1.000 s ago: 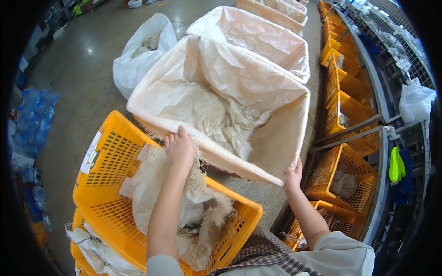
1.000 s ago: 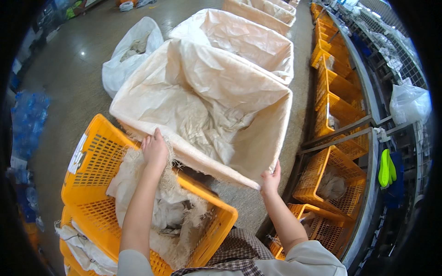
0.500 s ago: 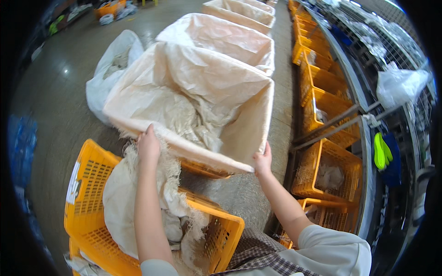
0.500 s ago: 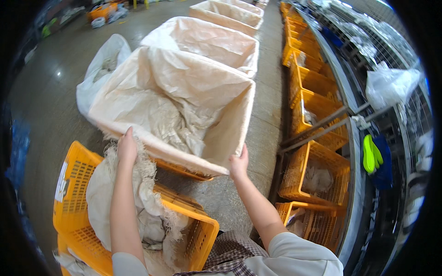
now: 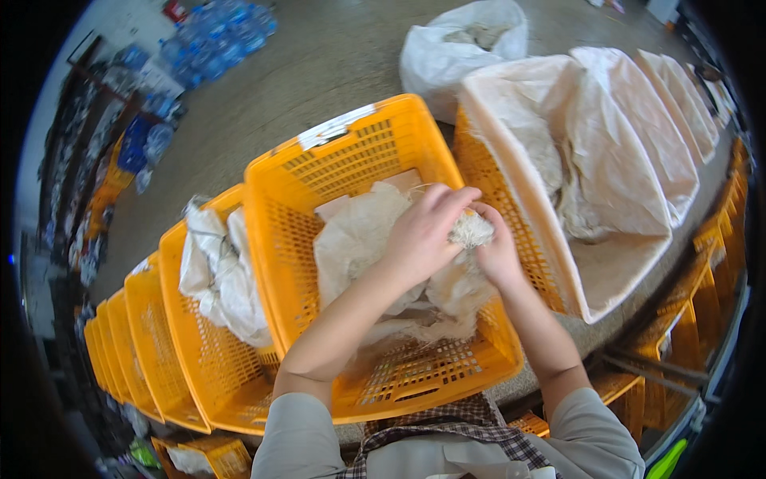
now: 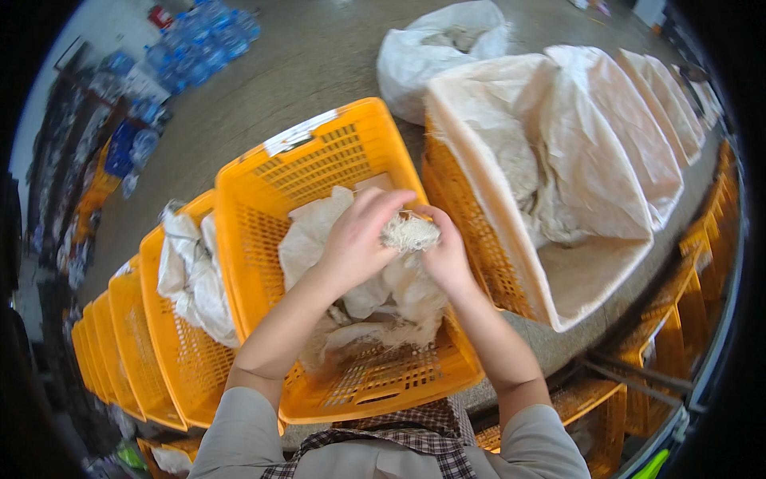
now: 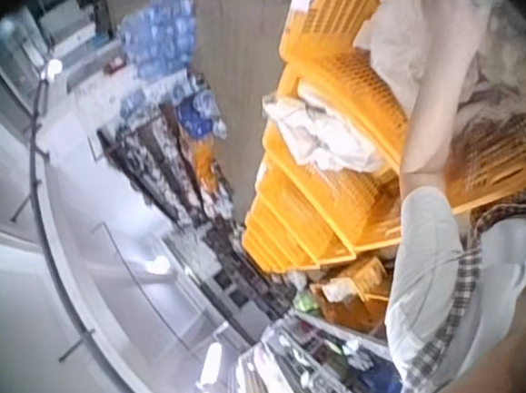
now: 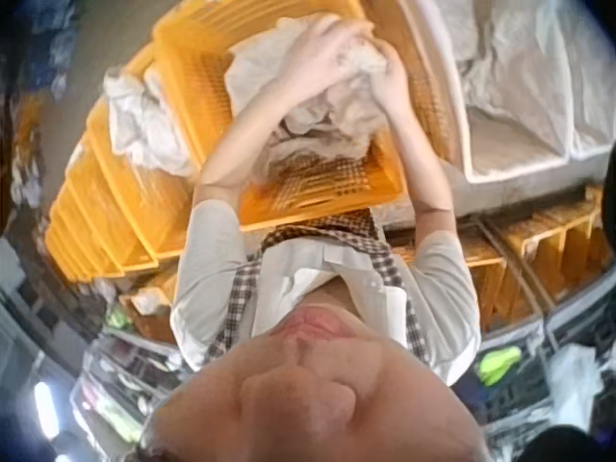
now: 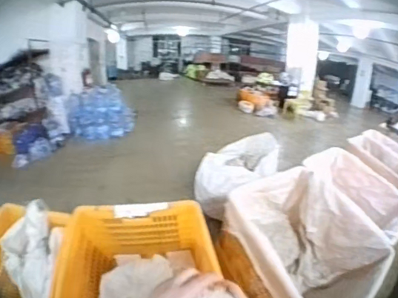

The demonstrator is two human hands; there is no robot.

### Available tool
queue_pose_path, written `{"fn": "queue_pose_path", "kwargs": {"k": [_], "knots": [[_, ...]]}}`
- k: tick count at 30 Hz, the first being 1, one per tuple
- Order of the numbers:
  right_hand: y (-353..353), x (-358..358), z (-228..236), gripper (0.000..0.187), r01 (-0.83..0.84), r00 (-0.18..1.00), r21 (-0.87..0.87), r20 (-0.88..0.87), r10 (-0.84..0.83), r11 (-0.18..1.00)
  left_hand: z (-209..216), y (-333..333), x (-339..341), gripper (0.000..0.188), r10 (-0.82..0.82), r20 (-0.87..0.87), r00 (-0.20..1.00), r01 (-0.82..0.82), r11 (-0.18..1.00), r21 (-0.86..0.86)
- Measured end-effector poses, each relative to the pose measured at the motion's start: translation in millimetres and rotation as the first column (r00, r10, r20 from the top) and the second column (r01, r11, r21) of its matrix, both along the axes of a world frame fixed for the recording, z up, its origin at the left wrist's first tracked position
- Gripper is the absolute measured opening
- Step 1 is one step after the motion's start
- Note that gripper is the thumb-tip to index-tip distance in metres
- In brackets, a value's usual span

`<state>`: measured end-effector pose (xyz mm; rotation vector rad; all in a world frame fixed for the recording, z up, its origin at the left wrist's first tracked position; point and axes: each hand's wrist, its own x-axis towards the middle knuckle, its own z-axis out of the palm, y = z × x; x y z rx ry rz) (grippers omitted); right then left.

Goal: The person places white cloth bundles into yellow plastic baskets, then lines each basket with a large white cloth and arranges the contents. The person repeats this process across multiple baskets in a warehouse-like area.

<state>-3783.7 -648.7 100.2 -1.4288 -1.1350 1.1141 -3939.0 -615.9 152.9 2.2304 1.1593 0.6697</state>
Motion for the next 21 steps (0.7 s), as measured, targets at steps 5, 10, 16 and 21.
{"fn": "queue_pose_path", "kwargs": {"k": [5, 10, 16, 21], "knots": [[31, 7, 34, 0.035, -0.122, 0.832, 0.003, -0.544, 0.104, 0.992, -63, -4, -101, 0.085, 0.394, -0.281, 0.875, -0.350, 0.916, 0.194], [51, 11, 74, 0.030, -0.152, 0.935, 0.078, -0.313, 0.169, 0.985, -155, 4, -161, 0.085, 0.517, -0.236, 0.823, -0.567, 0.719, -0.402], [71, 44, 101, 0.036, 0.036, 0.969, 0.174, -0.248, 0.009, 0.984, -150, 9, -218, 0.086, 0.602, -0.086, 0.794, -0.608, 0.783, -0.130], [76, 62, 107, 0.043, -0.118, 0.979, 0.256, -0.133, 0.156, 0.960, -152, 8, -175, 0.075, 0.501, -0.502, 0.705, -0.556, 0.830, 0.047]]}}
